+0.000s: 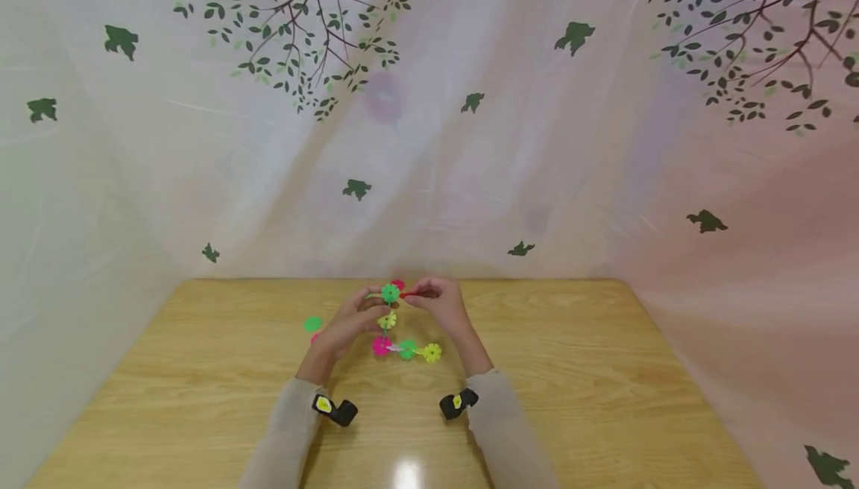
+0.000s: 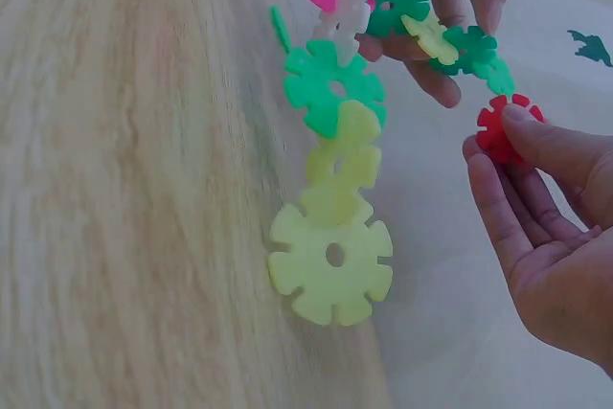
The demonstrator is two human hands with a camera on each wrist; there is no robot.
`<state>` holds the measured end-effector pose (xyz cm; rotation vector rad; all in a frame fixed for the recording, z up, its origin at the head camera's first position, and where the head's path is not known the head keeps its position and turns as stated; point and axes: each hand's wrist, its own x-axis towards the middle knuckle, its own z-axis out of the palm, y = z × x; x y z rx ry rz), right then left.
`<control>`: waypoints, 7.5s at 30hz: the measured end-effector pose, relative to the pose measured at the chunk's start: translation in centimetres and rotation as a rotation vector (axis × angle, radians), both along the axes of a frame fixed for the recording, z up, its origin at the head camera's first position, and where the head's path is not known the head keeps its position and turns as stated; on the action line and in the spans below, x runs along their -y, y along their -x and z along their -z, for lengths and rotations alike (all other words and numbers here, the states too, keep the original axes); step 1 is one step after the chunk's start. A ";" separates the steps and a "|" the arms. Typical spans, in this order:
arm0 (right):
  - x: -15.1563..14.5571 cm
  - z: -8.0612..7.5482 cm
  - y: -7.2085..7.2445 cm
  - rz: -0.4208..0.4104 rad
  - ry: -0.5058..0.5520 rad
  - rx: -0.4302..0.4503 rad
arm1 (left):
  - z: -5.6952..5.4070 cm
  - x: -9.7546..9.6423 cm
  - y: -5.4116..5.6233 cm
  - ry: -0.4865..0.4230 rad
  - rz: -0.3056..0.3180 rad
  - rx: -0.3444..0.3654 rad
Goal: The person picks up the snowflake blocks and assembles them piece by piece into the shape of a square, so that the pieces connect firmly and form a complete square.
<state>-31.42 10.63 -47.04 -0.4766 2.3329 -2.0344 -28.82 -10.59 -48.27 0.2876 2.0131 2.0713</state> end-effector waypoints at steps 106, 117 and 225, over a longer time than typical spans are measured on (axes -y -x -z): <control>1.3 -0.8 7.1 -0.364 -0.650 -0.212 | 1.2 1.2 -0.4 0.020 0.043 0.044; 1.8 0.9 7.1 -0.382 -0.889 -0.197 | 1.7 0.5 -0.9 0.046 0.083 0.052; -0.3 -0.6 -0.2 0.104 0.004 -0.060 | 0.7 -1.7 -0.3 0.026 -0.123 -0.016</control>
